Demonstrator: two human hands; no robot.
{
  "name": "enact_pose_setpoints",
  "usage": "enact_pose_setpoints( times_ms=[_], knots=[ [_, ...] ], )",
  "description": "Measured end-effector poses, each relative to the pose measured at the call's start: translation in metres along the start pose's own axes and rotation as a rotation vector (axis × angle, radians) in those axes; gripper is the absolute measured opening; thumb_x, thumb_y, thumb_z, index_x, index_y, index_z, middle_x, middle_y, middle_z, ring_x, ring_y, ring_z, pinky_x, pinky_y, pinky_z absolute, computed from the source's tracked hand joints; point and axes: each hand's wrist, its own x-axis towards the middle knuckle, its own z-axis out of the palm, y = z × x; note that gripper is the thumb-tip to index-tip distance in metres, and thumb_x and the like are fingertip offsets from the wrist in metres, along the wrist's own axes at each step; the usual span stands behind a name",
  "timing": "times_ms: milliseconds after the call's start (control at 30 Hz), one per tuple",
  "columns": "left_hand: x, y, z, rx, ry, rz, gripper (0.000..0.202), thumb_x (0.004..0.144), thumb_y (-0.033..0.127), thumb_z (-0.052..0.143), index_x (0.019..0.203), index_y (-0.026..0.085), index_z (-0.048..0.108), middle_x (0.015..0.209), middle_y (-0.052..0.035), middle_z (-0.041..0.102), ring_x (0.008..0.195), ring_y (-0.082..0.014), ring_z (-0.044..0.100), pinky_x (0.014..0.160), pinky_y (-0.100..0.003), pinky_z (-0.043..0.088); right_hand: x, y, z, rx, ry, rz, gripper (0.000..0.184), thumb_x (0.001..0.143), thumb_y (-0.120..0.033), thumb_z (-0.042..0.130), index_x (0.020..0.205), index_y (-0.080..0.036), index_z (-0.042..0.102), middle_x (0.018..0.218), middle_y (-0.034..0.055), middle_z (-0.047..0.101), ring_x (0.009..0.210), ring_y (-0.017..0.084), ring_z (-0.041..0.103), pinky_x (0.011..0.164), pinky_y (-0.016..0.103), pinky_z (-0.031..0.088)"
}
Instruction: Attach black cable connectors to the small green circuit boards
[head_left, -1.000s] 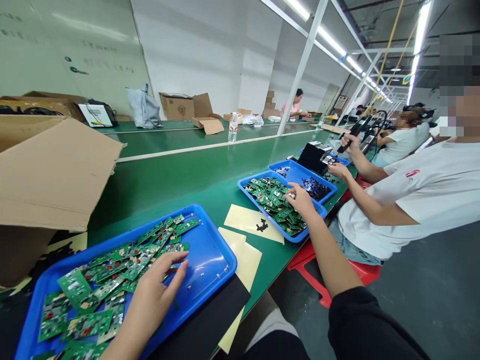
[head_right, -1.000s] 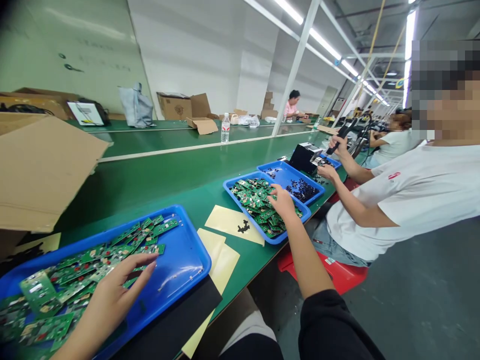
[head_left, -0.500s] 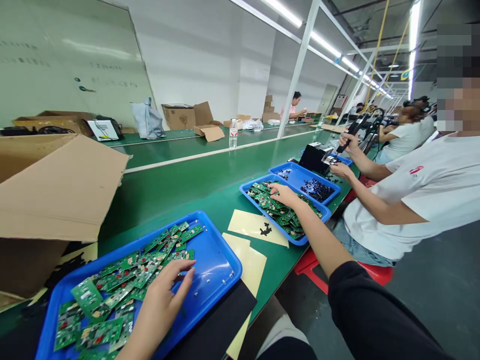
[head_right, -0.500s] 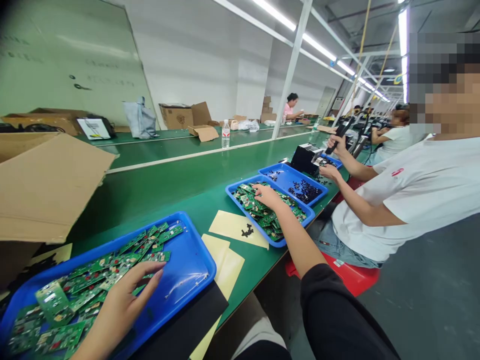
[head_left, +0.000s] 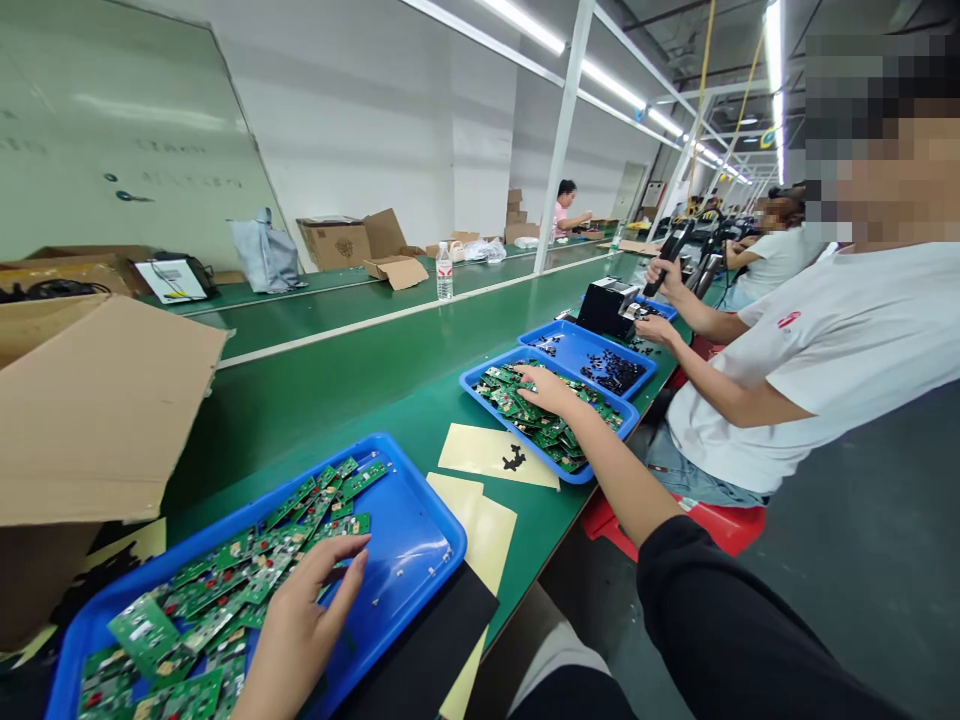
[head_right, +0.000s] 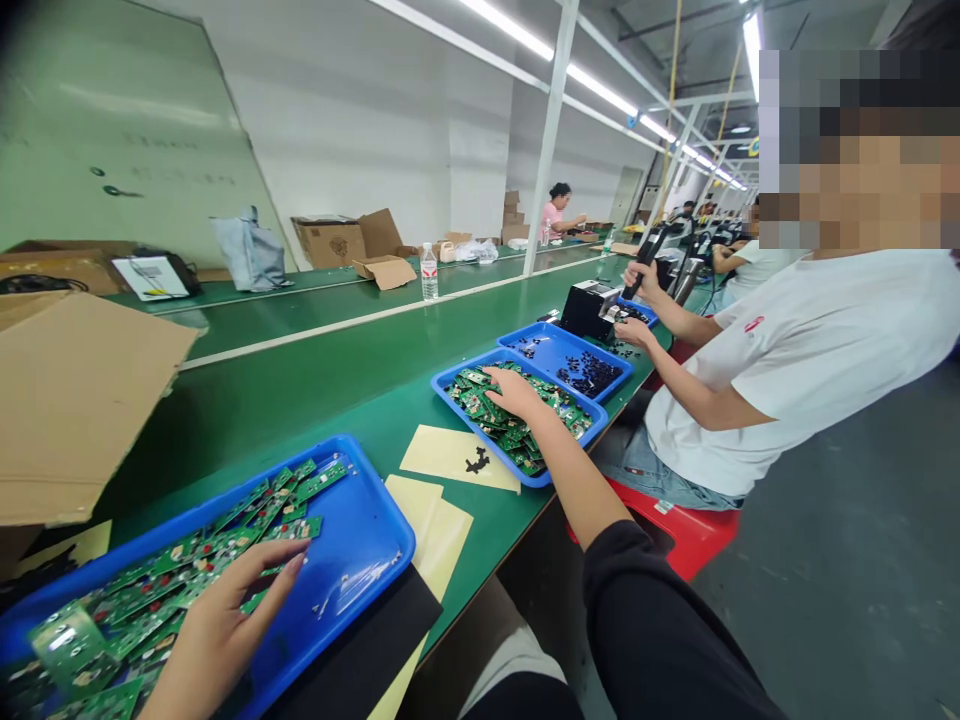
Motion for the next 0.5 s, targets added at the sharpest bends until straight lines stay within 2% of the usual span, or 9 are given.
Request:
enact_pose_setpoints(
  times_ms=[100,200,267,333,400,500],
  knots=[
    [0.003,0.002,-0.001,-0.018,-0.006,-0.044,0.037,0.077,0.053,0.050,0.083,0.022,0.069,0.088,-0.0072,0.072,0.083,-0.0246,0.069,0.076,-0.034,0.057,-0.022,-0.011,-0.001,0.107,0.132,-0.017,0.043,0.088,-0.025,0.049,0.130,-0.016,0.046,0.125,0.0168,0.053,0.114,0.028,0.053,0.095,0.048,0.044],
    [0.010,0.015,0.003,-0.075,-0.029,-0.101,0.037,0.075,0.054,0.052,0.080,0.021,0.068,0.087,-0.0081,0.072,0.083,-0.0252,0.069,0.071,-0.033,0.058,-0.056,-0.037,0.009,0.238,0.174,-0.081,0.044,0.091,-0.030,0.042,0.133,-0.015,0.041,0.123,0.0162,0.054,0.111,0.024,0.055,0.090,0.042,0.049],
    [0.016,0.030,0.009,-0.149,-0.097,-0.131,0.036,0.073,0.053,0.054,0.080,0.020,0.068,0.086,-0.0082,0.071,0.079,-0.0241,0.069,0.067,-0.031,0.058,-0.084,-0.060,0.021,0.317,0.129,-0.159,0.040,0.091,-0.031,0.042,0.129,-0.018,0.044,0.119,0.0126,0.058,0.106,0.019,0.059,0.084,0.034,0.053],
    [0.021,0.048,0.018,-0.228,-0.199,-0.147,0.035,0.072,0.050,0.057,0.084,0.020,0.068,0.086,-0.0077,0.071,0.078,-0.0233,0.069,0.066,-0.030,0.058,-0.111,-0.084,0.032,0.386,0.071,-0.255,0.037,0.090,-0.032,0.045,0.124,-0.020,0.049,0.119,0.0101,0.058,0.104,0.018,0.059,0.083,0.032,0.053],
    [0.025,0.064,0.029,-0.291,-0.259,-0.154,0.034,0.072,0.047,0.058,0.089,0.020,0.068,0.091,-0.0080,0.071,0.080,-0.0232,0.069,0.068,-0.031,0.057,-0.135,-0.102,0.042,0.498,0.010,-0.400,0.037,0.089,-0.030,0.048,0.125,-0.019,0.050,0.118,0.0115,0.058,0.110,0.020,0.055,0.090,0.036,0.050],
    [0.027,0.076,0.045,-0.349,-0.281,-0.177,0.032,0.073,0.046,0.056,0.087,0.019,0.069,0.090,-0.0079,0.072,0.079,-0.0230,0.068,0.070,-0.032,0.056,-0.157,-0.117,0.051,0.555,-0.062,-0.460,0.039,0.088,-0.026,0.048,0.126,-0.016,0.049,0.119,0.0142,0.055,0.115,0.021,0.051,0.098,0.039,0.044]
  ],
)
